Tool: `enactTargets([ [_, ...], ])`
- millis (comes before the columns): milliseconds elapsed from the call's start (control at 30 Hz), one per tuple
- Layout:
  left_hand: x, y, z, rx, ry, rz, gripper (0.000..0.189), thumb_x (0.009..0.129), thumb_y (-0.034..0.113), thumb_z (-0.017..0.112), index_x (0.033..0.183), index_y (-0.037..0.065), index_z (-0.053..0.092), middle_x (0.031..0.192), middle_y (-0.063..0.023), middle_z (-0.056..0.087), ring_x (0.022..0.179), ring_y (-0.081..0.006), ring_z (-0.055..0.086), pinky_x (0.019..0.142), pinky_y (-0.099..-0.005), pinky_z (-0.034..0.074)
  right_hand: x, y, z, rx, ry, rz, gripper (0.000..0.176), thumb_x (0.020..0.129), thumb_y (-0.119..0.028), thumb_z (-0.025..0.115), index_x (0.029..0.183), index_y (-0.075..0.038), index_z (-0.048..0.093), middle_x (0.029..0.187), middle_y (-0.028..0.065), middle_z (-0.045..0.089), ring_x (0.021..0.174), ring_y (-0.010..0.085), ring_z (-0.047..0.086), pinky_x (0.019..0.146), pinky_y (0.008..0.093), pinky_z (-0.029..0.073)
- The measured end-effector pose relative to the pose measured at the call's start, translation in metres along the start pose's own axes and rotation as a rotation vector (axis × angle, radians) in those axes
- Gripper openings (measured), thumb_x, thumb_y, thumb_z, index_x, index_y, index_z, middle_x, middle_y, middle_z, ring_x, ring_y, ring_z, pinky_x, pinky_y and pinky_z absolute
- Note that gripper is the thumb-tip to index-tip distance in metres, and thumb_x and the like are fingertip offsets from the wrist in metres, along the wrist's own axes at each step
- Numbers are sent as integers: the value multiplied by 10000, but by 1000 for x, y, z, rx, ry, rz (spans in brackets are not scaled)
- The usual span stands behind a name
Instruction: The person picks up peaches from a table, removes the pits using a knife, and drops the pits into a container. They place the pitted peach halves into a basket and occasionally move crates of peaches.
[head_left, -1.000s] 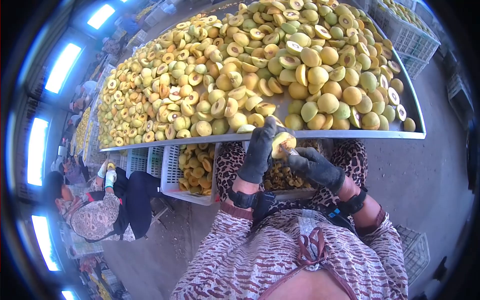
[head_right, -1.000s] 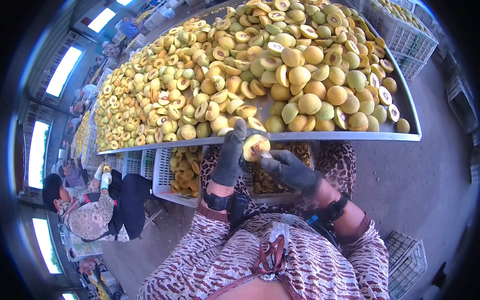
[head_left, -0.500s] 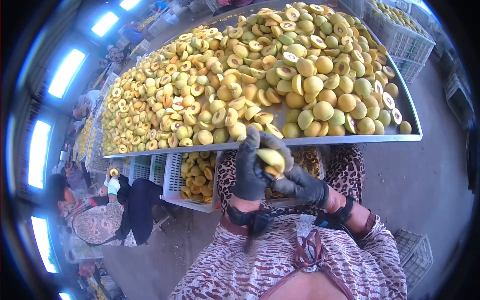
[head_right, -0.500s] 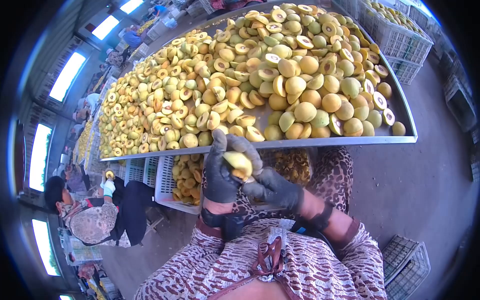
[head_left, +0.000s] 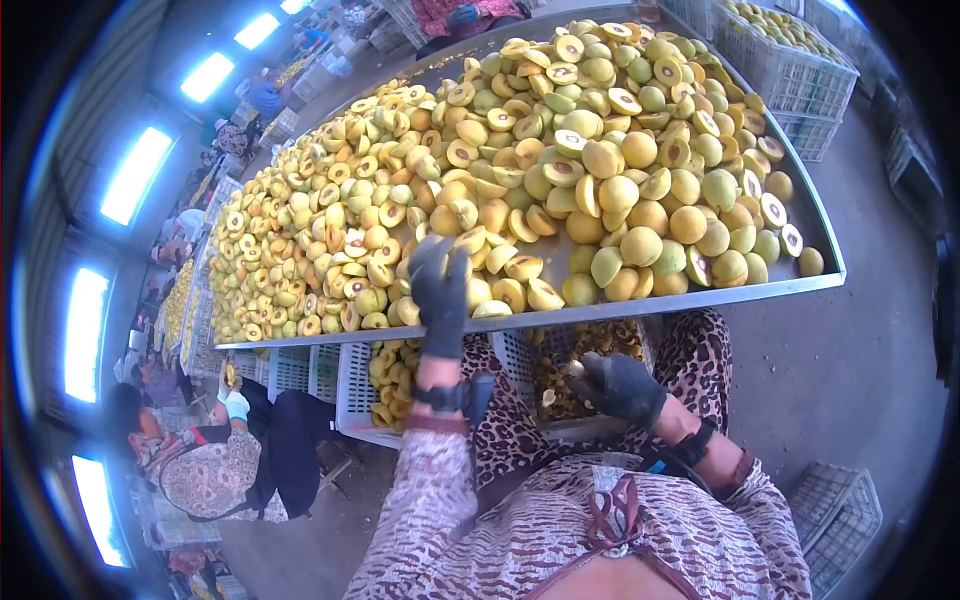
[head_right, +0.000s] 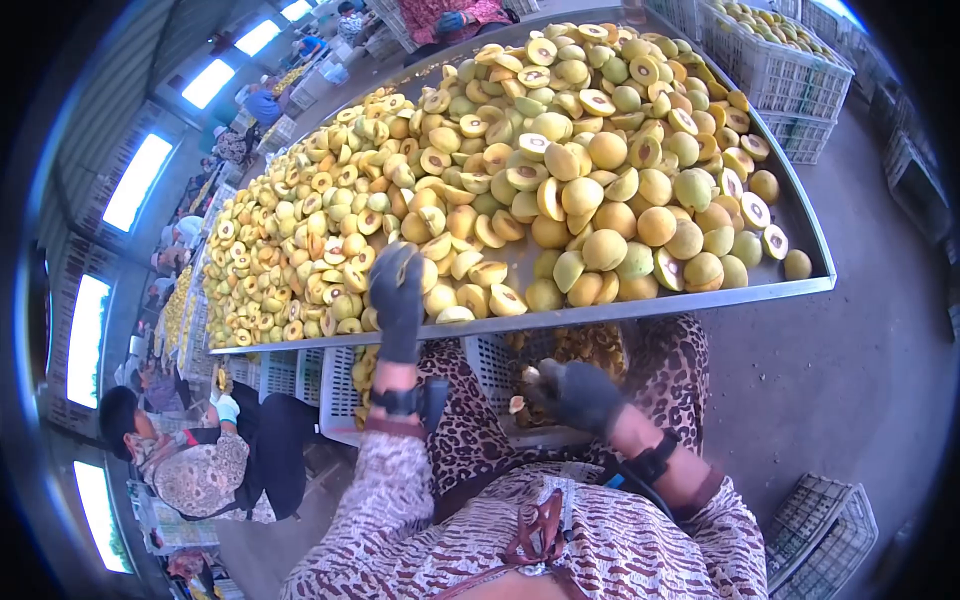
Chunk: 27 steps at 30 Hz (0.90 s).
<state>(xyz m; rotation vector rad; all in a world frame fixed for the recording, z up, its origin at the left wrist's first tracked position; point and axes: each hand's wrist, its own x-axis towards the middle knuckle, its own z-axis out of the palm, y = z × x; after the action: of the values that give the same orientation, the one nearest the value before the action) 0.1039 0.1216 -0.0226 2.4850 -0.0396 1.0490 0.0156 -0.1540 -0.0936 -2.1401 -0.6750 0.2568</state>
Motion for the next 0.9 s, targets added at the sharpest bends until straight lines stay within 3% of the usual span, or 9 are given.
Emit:
enactTargets([
  [67,32,23,62,151,-74,154,346,835,357,712,957,35,690,1051,-150,661,1063,-312,587,966,-432,427,-5,3,1,86,65,-41,322,916,-336,611,800,-45,539,628,225,581,629,420,609,558,504,464],
  [133,46,53,98,592,-539,-30,468,794,495,695,977,64,684,1142,-128,563,1108,-323,515,961,-483,399,-19,2,-12,47,48,-9,318,926,-339,595,817,-44,548,655,222,602,645,414,621,573,499,470],
  [267,33,69,134,608,-538,125,472,768,443,724,1057,86,614,1147,-127,550,1094,-330,510,935,-490,419,-35,21,-24,144,120,56,323,939,-347,595,865,-37,543,690,214,610,628,372,630,576,450,474],
  [300,22,70,134,611,-580,180,479,766,420,728,1082,89,586,1134,-125,550,1083,-323,512,922,-486,430,-32,18,-33,349,99,74,329,947,-355,605,927,-29,565,695,127,613,601,236,600,571,368,463],
  [467,11,64,111,684,-654,256,453,768,317,722,1113,71,562,1137,-124,548,1094,-335,510,890,-449,468,-3,-6,-52,822,225,19,299,962,-306,609,1010,-10,602,758,-52,526,685,51,466,586,249,404],
  [567,35,51,93,394,-1021,227,513,747,307,744,1163,36,613,1167,-159,569,1096,-401,542,916,-466,467,4,-8,-56,1020,311,119,205,954,-255,565,903,-56,572,636,-50,487,501,34,456,433,201,351],
  [733,40,30,89,-231,-885,12,434,718,80,761,1118,-32,634,1111,-168,635,1070,-316,595,942,-379,469,-11,-10,-68,1062,298,158,253,951,-277,624,941,-26,600,754,-83,473,688,24,410,589,212,344],
  [833,28,40,75,-133,-466,420,415,748,83,747,1123,-52,632,1095,-138,654,1002,-247,629,878,-340,502,-3,-11,-58,1081,326,140,235,940,-247,633,923,-19,578,761,-67,495,690,33,416,595,225,363],
  [900,13,83,46,-764,-608,-373,400,786,74,717,1152,-58,624,1104,-114,660,943,-169,639,831,-294,525,8,-13,-51,1094,358,104,223,930,-224,641,919,-14,567,765,-55,516,688,44,424,598,237,379],
])
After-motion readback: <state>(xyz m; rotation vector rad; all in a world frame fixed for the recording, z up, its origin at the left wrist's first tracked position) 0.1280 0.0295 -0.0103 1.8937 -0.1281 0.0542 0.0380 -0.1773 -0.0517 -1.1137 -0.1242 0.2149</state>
